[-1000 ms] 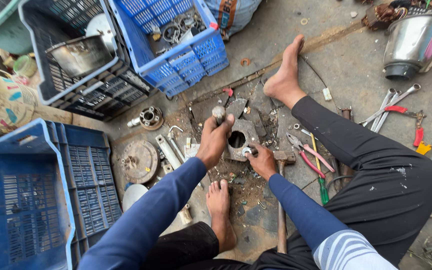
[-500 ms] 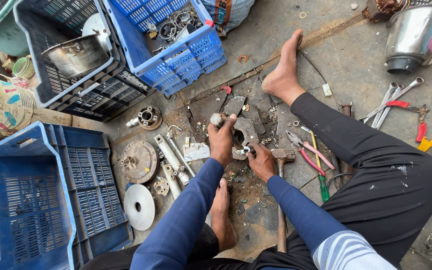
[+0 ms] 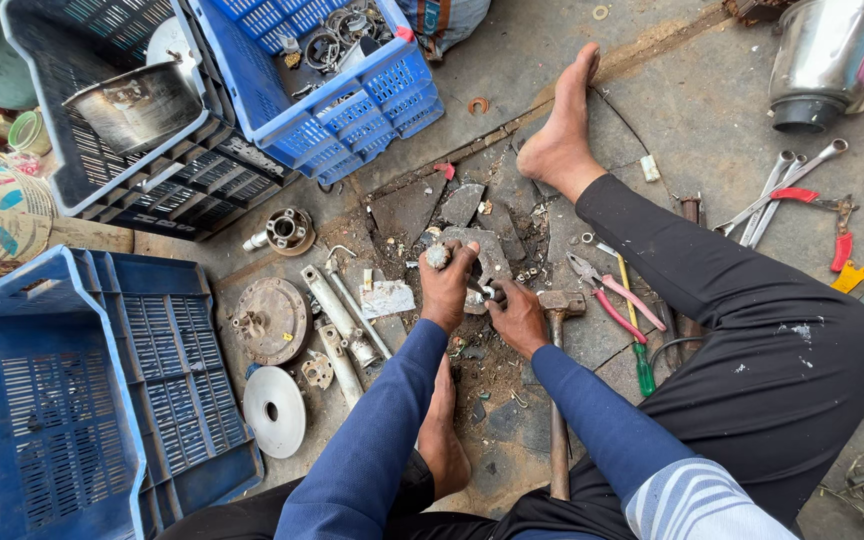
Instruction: The person sits on the floor and uses a hammer and chisel to work on a metal part held in a vise. They repeatedly strike the chisel to remove material or adjust the part, occasionally using pliers to reposition it.
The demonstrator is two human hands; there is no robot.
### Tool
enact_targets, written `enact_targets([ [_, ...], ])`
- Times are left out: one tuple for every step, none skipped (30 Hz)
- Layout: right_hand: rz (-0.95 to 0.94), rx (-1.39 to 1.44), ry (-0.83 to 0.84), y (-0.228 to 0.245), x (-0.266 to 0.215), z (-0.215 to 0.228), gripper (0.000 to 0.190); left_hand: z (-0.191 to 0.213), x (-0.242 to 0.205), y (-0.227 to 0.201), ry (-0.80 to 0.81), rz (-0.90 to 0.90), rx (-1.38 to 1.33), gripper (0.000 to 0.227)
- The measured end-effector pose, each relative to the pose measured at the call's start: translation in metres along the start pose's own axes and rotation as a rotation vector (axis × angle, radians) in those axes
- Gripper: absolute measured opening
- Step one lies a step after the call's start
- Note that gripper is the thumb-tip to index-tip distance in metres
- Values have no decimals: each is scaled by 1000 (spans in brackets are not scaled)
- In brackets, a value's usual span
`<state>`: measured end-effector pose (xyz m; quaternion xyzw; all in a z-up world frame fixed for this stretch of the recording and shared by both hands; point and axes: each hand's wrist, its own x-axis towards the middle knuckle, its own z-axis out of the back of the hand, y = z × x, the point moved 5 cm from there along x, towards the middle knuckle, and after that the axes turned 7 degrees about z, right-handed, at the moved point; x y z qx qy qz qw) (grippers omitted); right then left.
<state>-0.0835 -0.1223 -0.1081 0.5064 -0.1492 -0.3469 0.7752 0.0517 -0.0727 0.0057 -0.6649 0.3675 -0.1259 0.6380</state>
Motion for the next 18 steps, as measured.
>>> enact_targets([
  [-9, -8, 10, 0, 0, 0, 30, 0, -1, 0, 3, -2, 36, 40],
  [-19, -16, 20, -1, 0, -1, 30, 1, -2, -1, 7, -4, 72, 40],
  [-19, -15, 22, -1, 0, -1, 30, 1, -2, -1, 11, -6, 108, 39],
  [-19, -15, 24, -1, 1, -1, 30, 1, -3, -1, 5, 1, 88, 35],
  [-19, -14, 25, 0, 1, -1, 30, 2, -4, 0, -1, 8, 67, 32],
  [-20, -15, 24, 0, 0, -1, 30, 2, -5, 2, -8, 15, 47, 28],
  [-19, -16, 23, 0, 0, -1, 31, 1, -5, 1, 31, -14, 49, 33],
  [-19, -17, 21, 1, -1, -1, 31, 0, -6, 1, 69, -43, 50, 38],
  [-28, -21, 26, 1, -1, -1, 32, -1, -6, 1, 107, -73, 52, 42],
  [-37, -26, 30, 1, -1, -2, 32, 1, -6, 3, 112, -67, 102, 42],
  [-46, -30, 34, 1, 0, -2, 32, 2, -6, 5, 118, -61, 152, 42],
  [-43, -27, 34, 1, 0, -2, 31, 2, -5, 7, 123, -55, 202, 42],
  [-41, -24, 33, 1, 1, -2, 31, 2, -4, 8, 136, -56, 191, 39],
  [-40, -22, 33, 1, 1, -1, 30, 2, -3, 10, 148, -57, 181, 36],
  [-30, -26, 24, 1, 0, -1, 30, 1, -3, 12, 161, -56, 171, 33],
  [-21, -31, 15, 1, 0, 0, 31, 1, -3, 15, 139, -37, 131, 29],
  [-8, -36, 7, 2, 0, -1, 31, 1, -3, 17, 113, -20, 92, 25],
  [-9, -40, 5, 2, 0, -2, 30, 0, -4, 18, 88, -5, 52, 22],
])
